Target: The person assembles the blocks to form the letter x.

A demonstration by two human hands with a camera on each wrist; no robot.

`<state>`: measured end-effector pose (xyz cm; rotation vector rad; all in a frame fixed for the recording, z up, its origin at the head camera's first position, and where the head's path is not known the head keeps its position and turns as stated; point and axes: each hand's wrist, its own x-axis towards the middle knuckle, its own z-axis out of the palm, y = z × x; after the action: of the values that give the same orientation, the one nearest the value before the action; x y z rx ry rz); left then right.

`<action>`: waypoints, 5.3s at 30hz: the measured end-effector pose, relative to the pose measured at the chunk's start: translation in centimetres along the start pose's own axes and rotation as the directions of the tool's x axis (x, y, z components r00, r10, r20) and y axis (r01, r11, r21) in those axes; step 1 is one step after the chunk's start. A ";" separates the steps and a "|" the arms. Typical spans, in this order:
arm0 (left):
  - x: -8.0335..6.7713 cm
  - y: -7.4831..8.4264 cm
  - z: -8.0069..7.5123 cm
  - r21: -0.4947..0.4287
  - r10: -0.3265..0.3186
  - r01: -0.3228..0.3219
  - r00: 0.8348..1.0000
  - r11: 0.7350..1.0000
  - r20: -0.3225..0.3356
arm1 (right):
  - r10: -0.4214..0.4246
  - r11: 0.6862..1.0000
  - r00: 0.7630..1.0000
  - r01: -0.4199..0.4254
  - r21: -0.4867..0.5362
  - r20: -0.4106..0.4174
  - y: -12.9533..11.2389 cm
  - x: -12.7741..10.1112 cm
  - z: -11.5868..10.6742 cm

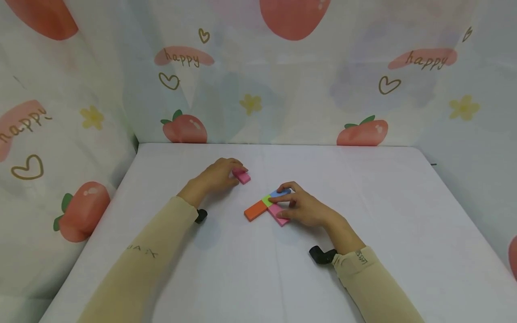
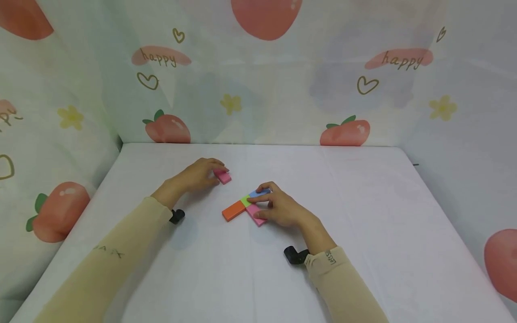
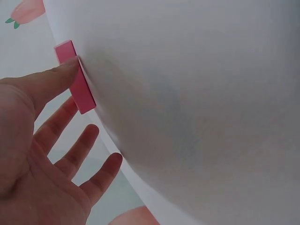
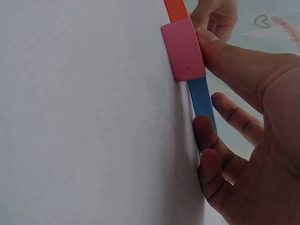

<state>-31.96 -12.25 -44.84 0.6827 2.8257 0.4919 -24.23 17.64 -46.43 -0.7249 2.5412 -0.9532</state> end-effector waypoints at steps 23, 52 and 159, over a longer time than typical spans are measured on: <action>1.6 -0.3 -1.0 -0.005 0.127 -0.127 0.988 0.992 0.088 | 0.003 1.000 1.000 -0.003 0.010 0.002 -0.1 0.1 0.0; 1.9 2.6 -1.0 0.050 0.266 -0.275 0.954 0.960 0.141 | 0.006 1.000 1.000 -0.007 0.009 0.004 0.0 0.2 -0.3; 1.8 4.4 2.1 -0.077 0.167 -0.157 0.977 0.985 0.133 | -0.013 1.000 1.000 0.013 -0.025 0.002 1.5 1.1 -0.4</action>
<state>-31.18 -7.15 -45.38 0.9023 2.6254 0.5389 -25.87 18.20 -47.31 -0.7497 2.5540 -0.9265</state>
